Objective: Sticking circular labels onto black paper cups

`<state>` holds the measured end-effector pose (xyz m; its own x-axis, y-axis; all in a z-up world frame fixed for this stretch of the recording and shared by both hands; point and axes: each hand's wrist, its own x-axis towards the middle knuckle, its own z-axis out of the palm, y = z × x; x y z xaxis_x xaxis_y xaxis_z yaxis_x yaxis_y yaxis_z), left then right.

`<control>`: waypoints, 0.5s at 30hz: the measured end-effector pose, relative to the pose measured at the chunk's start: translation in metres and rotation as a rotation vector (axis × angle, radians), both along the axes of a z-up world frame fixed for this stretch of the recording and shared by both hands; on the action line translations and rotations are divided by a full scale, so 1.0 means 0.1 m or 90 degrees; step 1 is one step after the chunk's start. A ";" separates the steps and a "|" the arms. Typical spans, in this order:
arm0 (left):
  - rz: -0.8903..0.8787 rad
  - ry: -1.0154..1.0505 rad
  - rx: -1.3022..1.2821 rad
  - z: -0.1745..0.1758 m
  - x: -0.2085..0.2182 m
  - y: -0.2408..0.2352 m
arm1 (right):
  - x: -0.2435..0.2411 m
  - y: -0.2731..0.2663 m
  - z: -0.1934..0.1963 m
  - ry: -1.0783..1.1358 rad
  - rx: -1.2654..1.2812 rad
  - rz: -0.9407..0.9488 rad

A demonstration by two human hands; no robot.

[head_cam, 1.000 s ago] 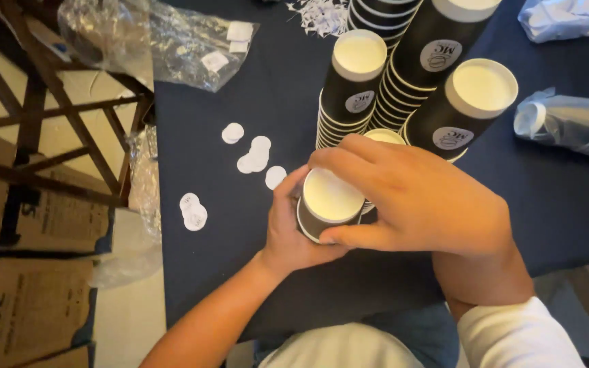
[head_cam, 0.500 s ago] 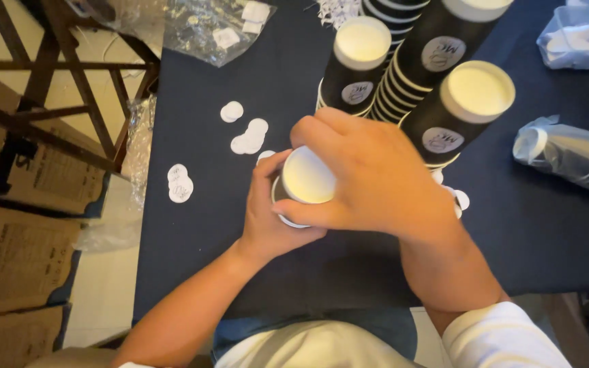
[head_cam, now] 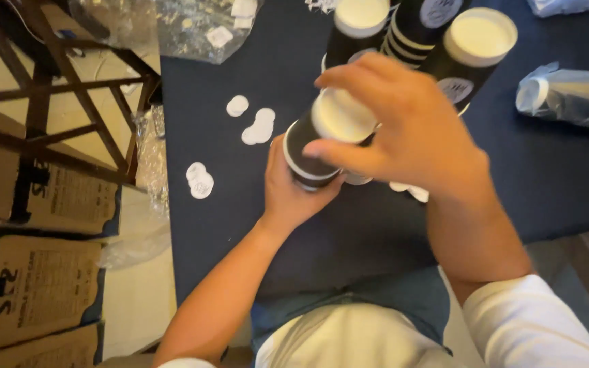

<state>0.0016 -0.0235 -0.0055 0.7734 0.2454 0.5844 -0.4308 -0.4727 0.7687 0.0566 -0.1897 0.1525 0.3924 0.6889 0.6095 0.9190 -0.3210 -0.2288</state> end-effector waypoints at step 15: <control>-0.048 -0.020 -0.040 0.03 -0.14 0.11 | -0.24 0.17 -0.13 0.061 -0.152 -0.025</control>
<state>-0.0126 -0.0128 -0.0029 0.7726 0.2247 0.5938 -0.4876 -0.3890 0.7816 0.0326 -0.1730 0.1395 0.4701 0.7920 0.3894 0.8824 -0.4118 -0.2277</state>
